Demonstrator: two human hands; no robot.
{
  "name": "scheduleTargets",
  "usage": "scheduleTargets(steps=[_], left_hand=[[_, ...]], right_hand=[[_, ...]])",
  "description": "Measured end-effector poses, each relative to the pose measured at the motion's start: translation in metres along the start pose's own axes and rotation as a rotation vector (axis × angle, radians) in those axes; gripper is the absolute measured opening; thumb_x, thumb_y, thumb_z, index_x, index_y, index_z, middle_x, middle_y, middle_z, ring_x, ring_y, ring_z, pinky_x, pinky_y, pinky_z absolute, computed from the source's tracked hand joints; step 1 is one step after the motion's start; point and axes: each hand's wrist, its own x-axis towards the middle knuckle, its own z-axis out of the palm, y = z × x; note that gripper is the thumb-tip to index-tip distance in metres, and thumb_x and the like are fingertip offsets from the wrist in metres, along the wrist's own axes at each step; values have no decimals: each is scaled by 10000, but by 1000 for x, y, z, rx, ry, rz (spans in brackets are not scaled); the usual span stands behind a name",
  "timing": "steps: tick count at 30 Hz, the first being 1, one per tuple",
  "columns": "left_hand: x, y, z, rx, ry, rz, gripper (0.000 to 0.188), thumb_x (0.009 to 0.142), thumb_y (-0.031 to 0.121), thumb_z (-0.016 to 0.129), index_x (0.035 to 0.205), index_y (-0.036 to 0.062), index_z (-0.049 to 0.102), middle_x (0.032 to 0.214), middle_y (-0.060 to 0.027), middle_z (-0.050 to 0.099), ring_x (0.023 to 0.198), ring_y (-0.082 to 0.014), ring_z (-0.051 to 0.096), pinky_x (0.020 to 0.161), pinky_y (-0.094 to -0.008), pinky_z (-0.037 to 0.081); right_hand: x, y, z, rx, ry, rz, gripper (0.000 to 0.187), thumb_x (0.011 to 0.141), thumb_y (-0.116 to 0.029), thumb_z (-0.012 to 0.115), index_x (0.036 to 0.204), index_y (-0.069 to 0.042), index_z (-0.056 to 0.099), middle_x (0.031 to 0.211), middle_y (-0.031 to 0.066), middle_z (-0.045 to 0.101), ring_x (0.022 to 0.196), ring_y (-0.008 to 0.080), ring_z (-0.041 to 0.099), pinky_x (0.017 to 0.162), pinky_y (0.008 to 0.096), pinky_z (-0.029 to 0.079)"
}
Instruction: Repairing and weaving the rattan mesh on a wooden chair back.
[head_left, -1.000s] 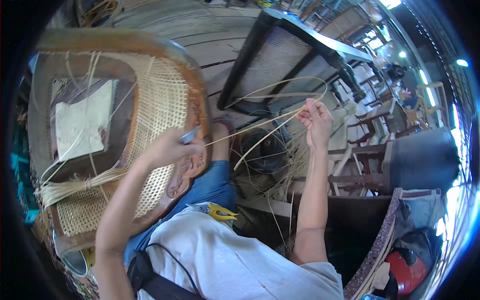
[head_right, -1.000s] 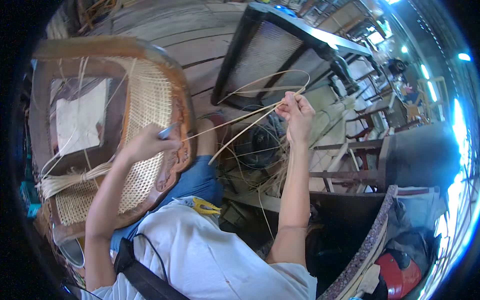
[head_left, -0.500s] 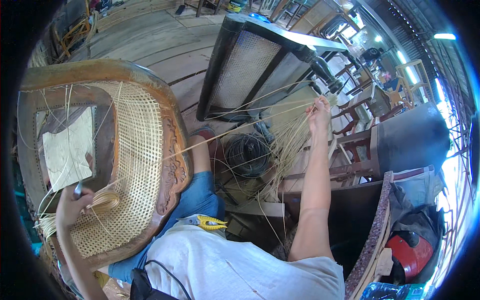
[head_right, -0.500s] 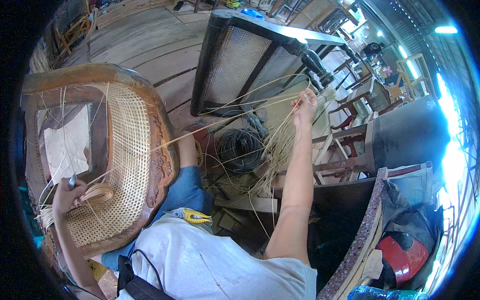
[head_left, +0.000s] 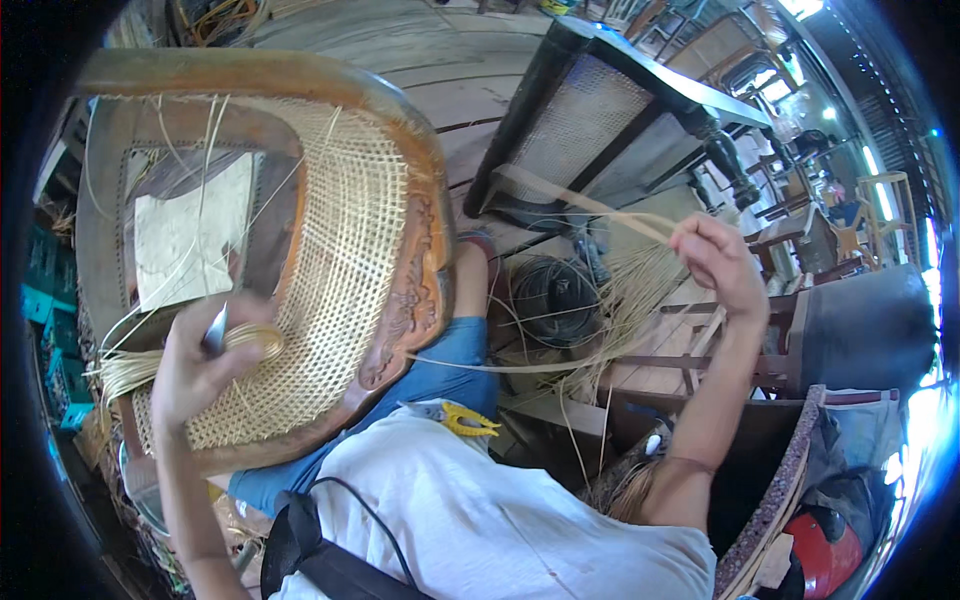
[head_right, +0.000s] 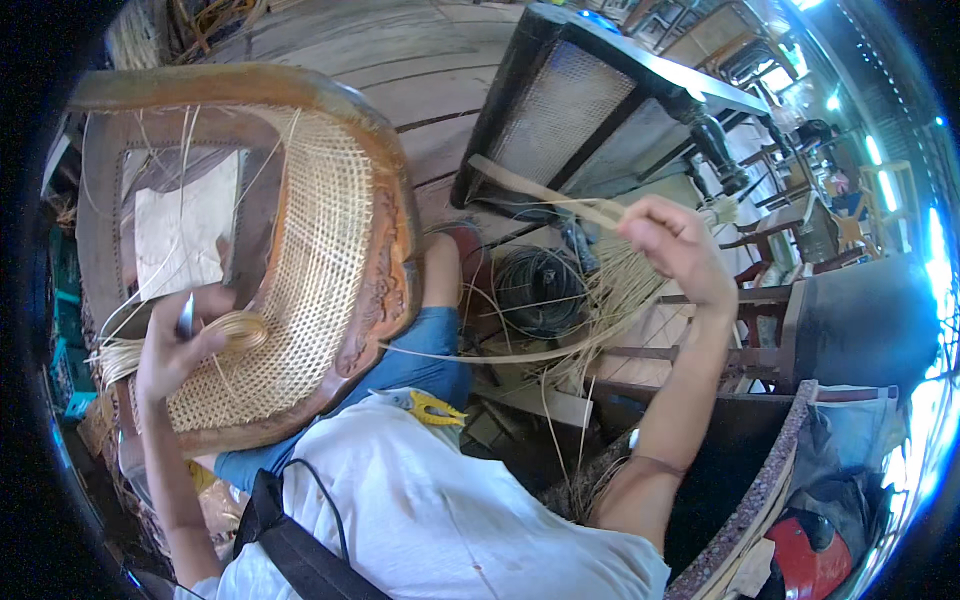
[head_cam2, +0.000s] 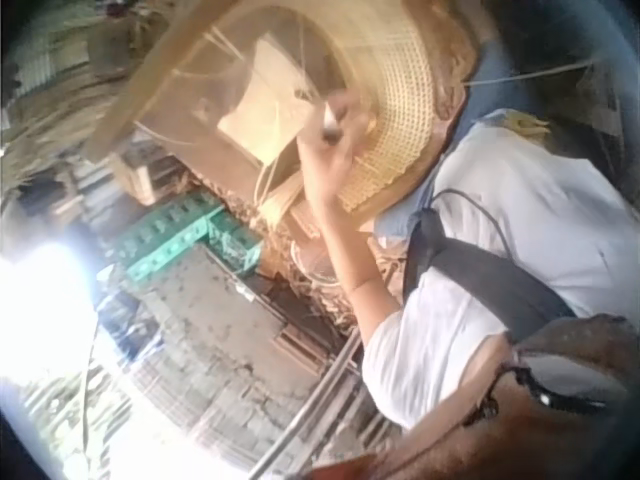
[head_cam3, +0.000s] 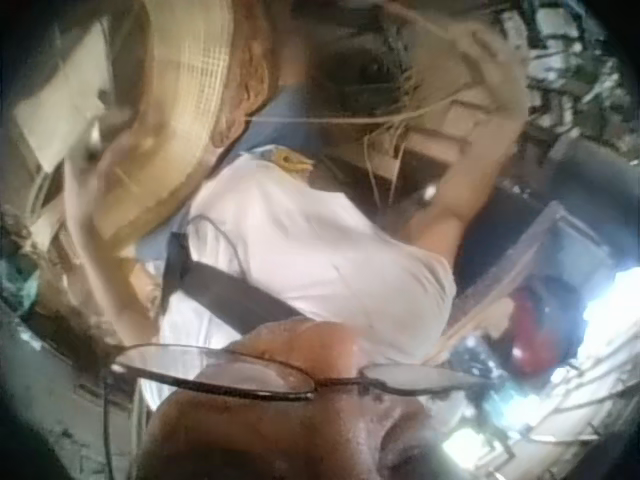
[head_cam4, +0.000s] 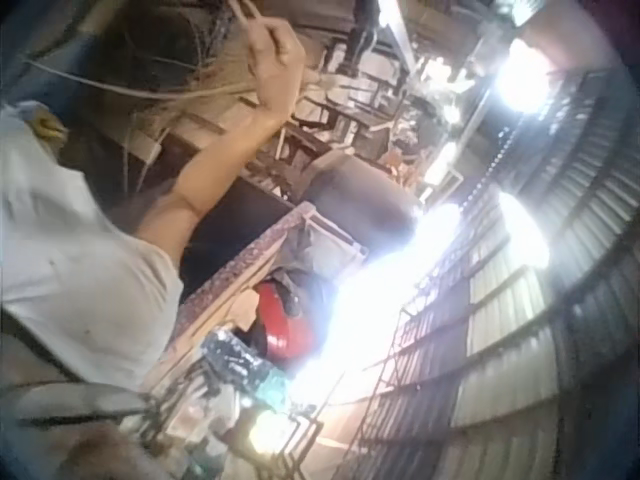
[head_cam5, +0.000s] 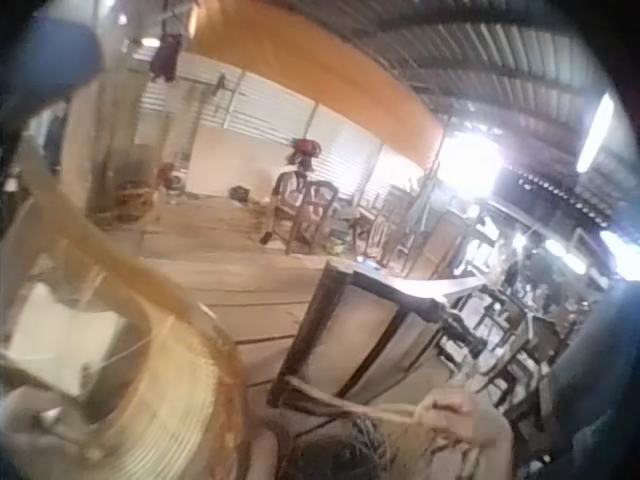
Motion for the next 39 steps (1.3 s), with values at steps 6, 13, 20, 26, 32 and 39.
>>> scheduleTargets(steps=[6, 13, 20, 26, 32, 39], left_hand=[[53, 106, 64, 265, 103, 773, 498, 782, 295, 779, 1198, 53, 650, 1162, -106, 636, 905, -174, 635, 768, -296, 491], [73, 63, 60, 164, 50, 543, 275, 865, 179, 703, 1086, 18, 670, 832, -74, 650, 689, -133, 595, 572, -289, 471], [70, 4, 27, -64, 137, 288, 272, 888, 193, 686, 1088, 9, 682, 678, 17, 616, 505, -6, 459, 447, -211, 325], [105, 62, 87, -21, 11, 441, 284, 884, 217, 701, 1111, 47, 688, 832, -2, 652, 568, -30, 519, 507, -208, 396], [113, 71, 98, -200, -146, 529, 440, 836, 276, 744, 1227, 100, 645, 1034, -26, 683, 491, 7, 341, 435, -190, 273], [118, 61, 154, -118, -218, 645, 524, 847, 293, 742, 1284, 52, 585, 1087, -103, 664, 1015, -169, 622, 896, -336, 499]], right_hand=[[35, -79, 6, -559, 62, -472, 212, 896, -161, 560, 839, 13, 667, 721, 85, 625, 567, 227, 569, 571, 334, 452], [63, 123, -67, -1409, -43, 583, 260, 707, -167, 677, 904, -5, 725, 943, 186, 708, 918, 324, 696, 800, 405, 551], [-25, 106, -238, -354, 76, 422, 164, 797, -125, 638, 799, 21, 711, 689, 73, 671, 597, 149, 609, 539, 318, 472], [28, -55, -33, -711, -132, 151, 146, 783, -82, 662, 703, 39, 647, 552, 33, 544, 514, 118, 472, 506, 315, 385], [-36, -83, -119, -553, -173, -342, 151, 787, -147, 650, 757, 1, 652, 724, 66, 606, 629, 142, 535, 591, 262, 422], [-18, -78, -187, -580, 238, 266, 103, 753, -113, 601, 763, -13, 622, 793, 92, 640, 688, 199, 606, 730, 343, 486]])
